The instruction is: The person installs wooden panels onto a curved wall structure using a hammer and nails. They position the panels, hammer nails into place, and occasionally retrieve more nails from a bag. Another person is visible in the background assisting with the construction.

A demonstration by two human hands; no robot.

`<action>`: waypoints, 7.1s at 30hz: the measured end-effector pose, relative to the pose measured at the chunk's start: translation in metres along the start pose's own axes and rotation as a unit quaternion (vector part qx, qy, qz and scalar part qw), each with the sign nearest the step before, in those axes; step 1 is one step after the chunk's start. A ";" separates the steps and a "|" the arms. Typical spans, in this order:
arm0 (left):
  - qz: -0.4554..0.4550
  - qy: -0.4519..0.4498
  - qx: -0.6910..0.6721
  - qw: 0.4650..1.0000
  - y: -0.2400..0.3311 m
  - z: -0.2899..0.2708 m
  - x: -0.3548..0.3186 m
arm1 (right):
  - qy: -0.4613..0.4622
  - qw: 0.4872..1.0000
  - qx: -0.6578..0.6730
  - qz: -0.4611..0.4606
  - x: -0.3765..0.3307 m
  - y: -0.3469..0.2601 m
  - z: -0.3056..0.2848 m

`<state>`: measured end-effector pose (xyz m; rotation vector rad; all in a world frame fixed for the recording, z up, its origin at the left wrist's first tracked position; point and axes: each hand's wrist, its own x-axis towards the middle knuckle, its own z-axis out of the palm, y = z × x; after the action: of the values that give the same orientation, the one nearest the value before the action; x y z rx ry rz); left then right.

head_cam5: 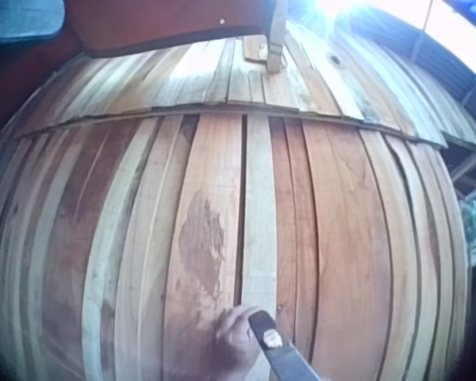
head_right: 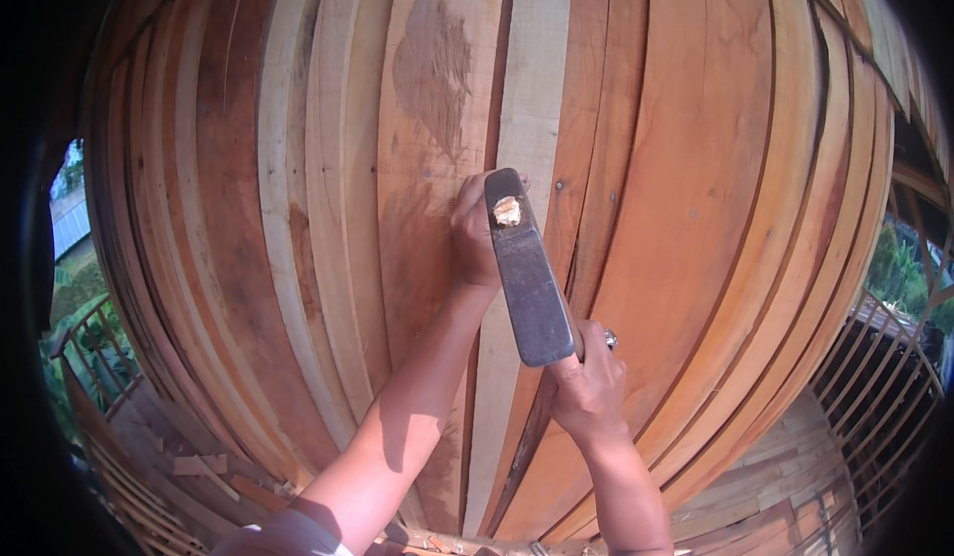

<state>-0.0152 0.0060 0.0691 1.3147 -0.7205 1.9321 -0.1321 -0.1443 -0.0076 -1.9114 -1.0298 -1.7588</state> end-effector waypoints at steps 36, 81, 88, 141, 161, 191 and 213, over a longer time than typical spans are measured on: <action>0.003 0.003 0.029 1.000 0.003 0.004 0.001 | -0.014 0.998 -0.034 0.051 0.003 -0.002 -0.001; 0.090 -0.191 0.022 0.977 0.020 -0.013 -0.071 | 0.051 0.998 0.006 -0.025 -0.016 -0.012 -0.002; 0.082 -0.212 0.033 0.973 0.010 -0.026 -0.069 | -0.034 0.993 -0.052 0.101 -0.007 0.010 0.047; 0.076 -0.163 -0.012 0.984 0.020 -0.019 -0.070 | 0.040 0.986 0.145 -0.070 -0.027 0.022 0.011; 0.061 -0.207 0.004 0.977 0.009 -0.031 -0.077 | -0.057 0.989 0.022 0.135 -0.008 0.022 0.047; 0.031 -0.295 0.109 0.949 0.030 -0.066 -0.164 | -0.031 0.986 0.003 0.161 -0.034 0.034 0.058; 0.063 -0.272 0.133 0.951 0.024 -0.064 -0.169 | 0.148 0.984 0.098 0.007 0.008 -0.012 0.030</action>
<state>-0.0262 0.0010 -0.1127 2.0592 -0.8374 1.8173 -0.1198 -0.1136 -0.0079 -1.4815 -1.0318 -1.7921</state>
